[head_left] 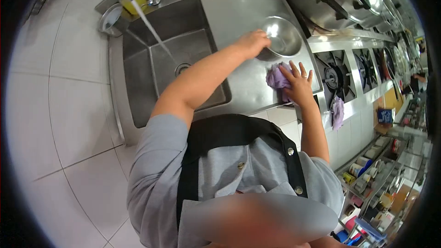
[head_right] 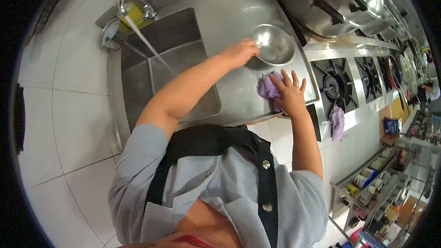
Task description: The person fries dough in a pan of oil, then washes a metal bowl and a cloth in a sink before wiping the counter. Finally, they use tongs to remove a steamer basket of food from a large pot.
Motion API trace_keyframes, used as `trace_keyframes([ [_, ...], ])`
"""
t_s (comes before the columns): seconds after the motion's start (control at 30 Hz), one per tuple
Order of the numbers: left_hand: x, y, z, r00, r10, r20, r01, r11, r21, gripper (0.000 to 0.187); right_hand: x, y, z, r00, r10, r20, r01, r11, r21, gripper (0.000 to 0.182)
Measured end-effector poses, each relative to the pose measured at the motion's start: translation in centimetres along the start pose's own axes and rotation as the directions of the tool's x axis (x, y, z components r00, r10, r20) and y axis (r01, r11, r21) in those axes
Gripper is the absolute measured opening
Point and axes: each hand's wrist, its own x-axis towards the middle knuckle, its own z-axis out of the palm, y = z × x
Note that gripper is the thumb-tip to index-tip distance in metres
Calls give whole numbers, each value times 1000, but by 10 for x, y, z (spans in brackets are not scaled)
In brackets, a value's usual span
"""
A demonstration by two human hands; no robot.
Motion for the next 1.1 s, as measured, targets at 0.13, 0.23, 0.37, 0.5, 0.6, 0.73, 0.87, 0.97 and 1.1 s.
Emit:
trace_keyframes([
  [0.13,6,-8,-2,948,-28,-316,74,988,135,23,21,-19,33,1000,-26,-14,28,987,157,86],
  [0.23,-8,-9,-31,909,-147,-389,168,986,19,23,54,-60,47,957,-286,-49,290,946,148,69],
  [0.37,-87,-91,-69,690,-514,-510,530,838,-129,18,108,-124,55,830,-516,-213,552,814,178,60],
  [0.5,-189,-223,-123,228,-780,-582,525,602,-601,22,188,-190,78,815,-470,-339,577,603,551,48],
  [0.6,-210,-220,-167,256,-913,-318,446,403,-799,29,256,-255,93,868,-371,-330,480,460,747,35],
  [0.73,-235,-201,-181,349,-916,198,724,130,-677,52,326,-324,77,933,-360,19,156,452,878,31],
  [0.87,-301,-238,-150,397,-896,200,793,225,-567,55,368,-364,96,975,-216,-50,148,463,874,32],
  [0.97,-316,-246,-154,417,-909,-2,833,382,-399,39,385,-375,98,960,-250,128,-47,306,951,22],
  [1.1,-319,-251,-163,408,-912,-30,740,350,-575,31,386,-369,82,939,-303,163,-86,251,964,26],
])
